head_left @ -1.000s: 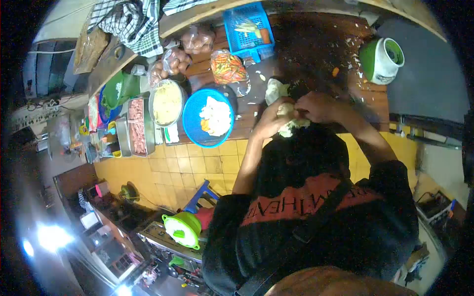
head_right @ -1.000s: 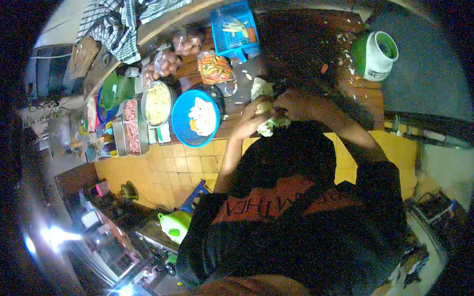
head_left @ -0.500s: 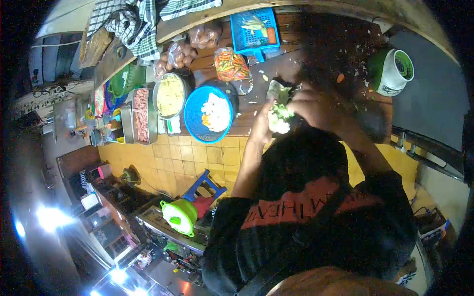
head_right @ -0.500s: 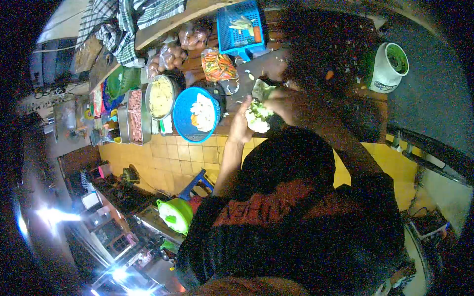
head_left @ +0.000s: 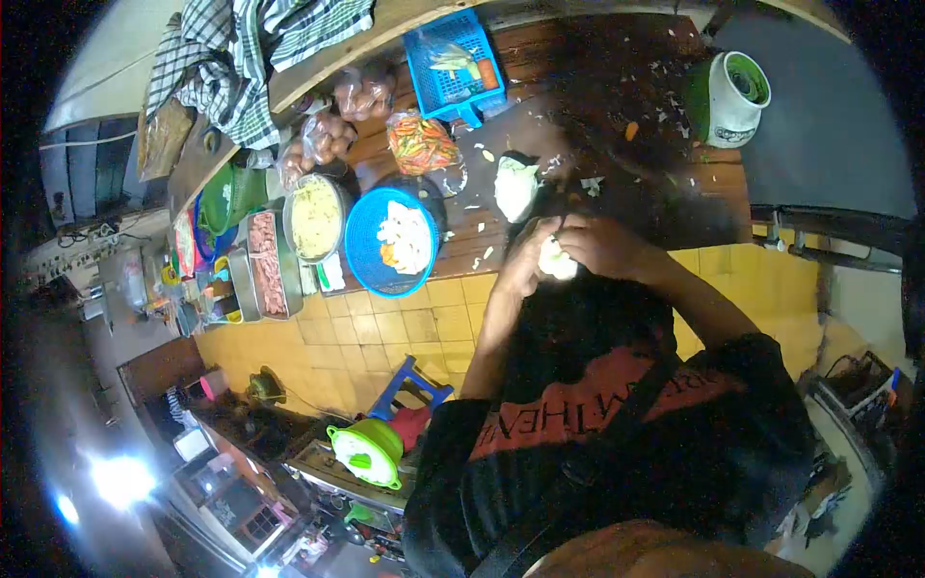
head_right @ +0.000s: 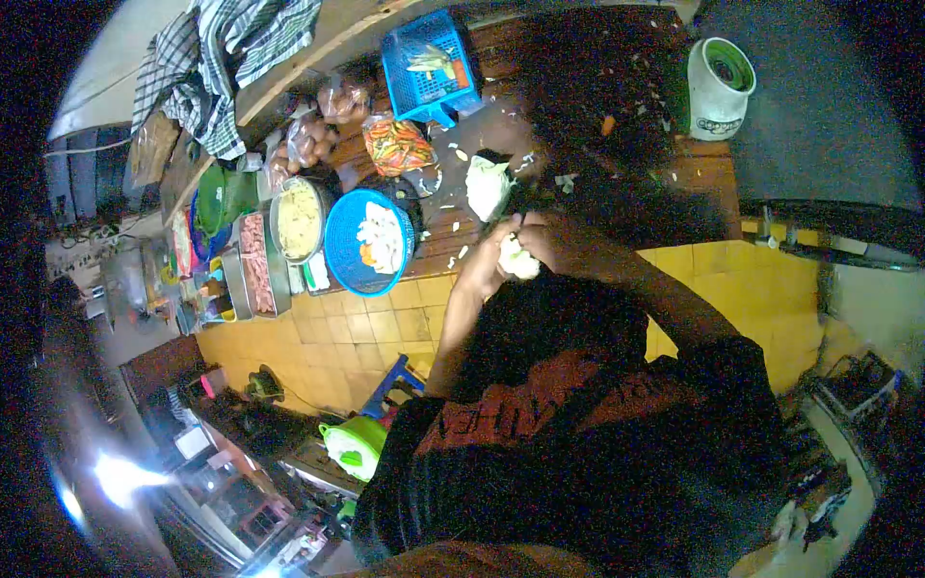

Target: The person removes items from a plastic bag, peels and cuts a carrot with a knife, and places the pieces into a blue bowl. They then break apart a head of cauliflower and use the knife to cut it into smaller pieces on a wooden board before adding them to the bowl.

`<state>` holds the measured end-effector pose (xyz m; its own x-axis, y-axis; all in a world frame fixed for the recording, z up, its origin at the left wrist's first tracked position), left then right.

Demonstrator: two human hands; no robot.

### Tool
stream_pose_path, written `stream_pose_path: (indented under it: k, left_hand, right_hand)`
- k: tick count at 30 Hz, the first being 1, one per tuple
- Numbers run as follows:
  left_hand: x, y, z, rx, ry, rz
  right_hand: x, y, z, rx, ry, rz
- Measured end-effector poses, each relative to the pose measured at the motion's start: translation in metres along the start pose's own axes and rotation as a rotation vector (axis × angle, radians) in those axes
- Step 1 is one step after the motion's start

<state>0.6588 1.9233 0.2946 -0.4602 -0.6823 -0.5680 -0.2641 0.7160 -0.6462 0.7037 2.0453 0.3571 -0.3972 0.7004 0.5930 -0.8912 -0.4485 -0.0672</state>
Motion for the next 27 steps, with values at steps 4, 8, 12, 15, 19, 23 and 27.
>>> stream_pose_path:
  k: [4, 8, 12, 15, 19, 23, 27]
  left_hand:
    - [-0.005, -0.001, -0.003, -0.105, 0.054, 0.056]
    - [-0.034, -0.008, -0.021, -0.339, -0.121, 0.090]
    - [-0.047, -0.003, -0.032, -0.527, -0.092, 0.145]
    - [-0.038, 0.011, -0.024, -0.620, -0.061, 0.196]
    - [-0.039, 0.019, -0.028, -0.676, 0.060, 0.197]
    - [-0.028, 0.025, -0.030, -0.734, 0.345, 0.097]
    - [-0.014, 0.008, -0.046, -0.689, 0.513, -0.017]
  right_hand:
    - [-0.009, -0.013, -0.001, -0.059, -0.095, -0.150]
    - [0.003, -0.028, 0.003, -0.147, -0.061, -0.573]
    - [0.011, -0.035, 0.005, -0.306, 0.085, -0.804]
    - [-0.010, -0.041, -0.036, -0.404, 0.096, -0.922]
    - [0.007, -0.035, -0.037, -0.528, 0.497, -0.894]
    - [0.020, -0.051, -0.070, -0.498, 0.262, -0.926]
    - [0.038, -0.149, -0.204, -0.427, 0.095, -1.187]
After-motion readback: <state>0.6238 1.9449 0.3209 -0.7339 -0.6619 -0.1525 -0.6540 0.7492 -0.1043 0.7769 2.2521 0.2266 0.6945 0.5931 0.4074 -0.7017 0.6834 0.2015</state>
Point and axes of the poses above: each hand's wrist, its own y-axis towards the middle knuckle, its own x-axis out of the back of the hand, z = x × y, the point moved 5 cm from there along y, towards the middle knuckle, and after that the axes turned 14 degrees about z, right-handed, at the moved point
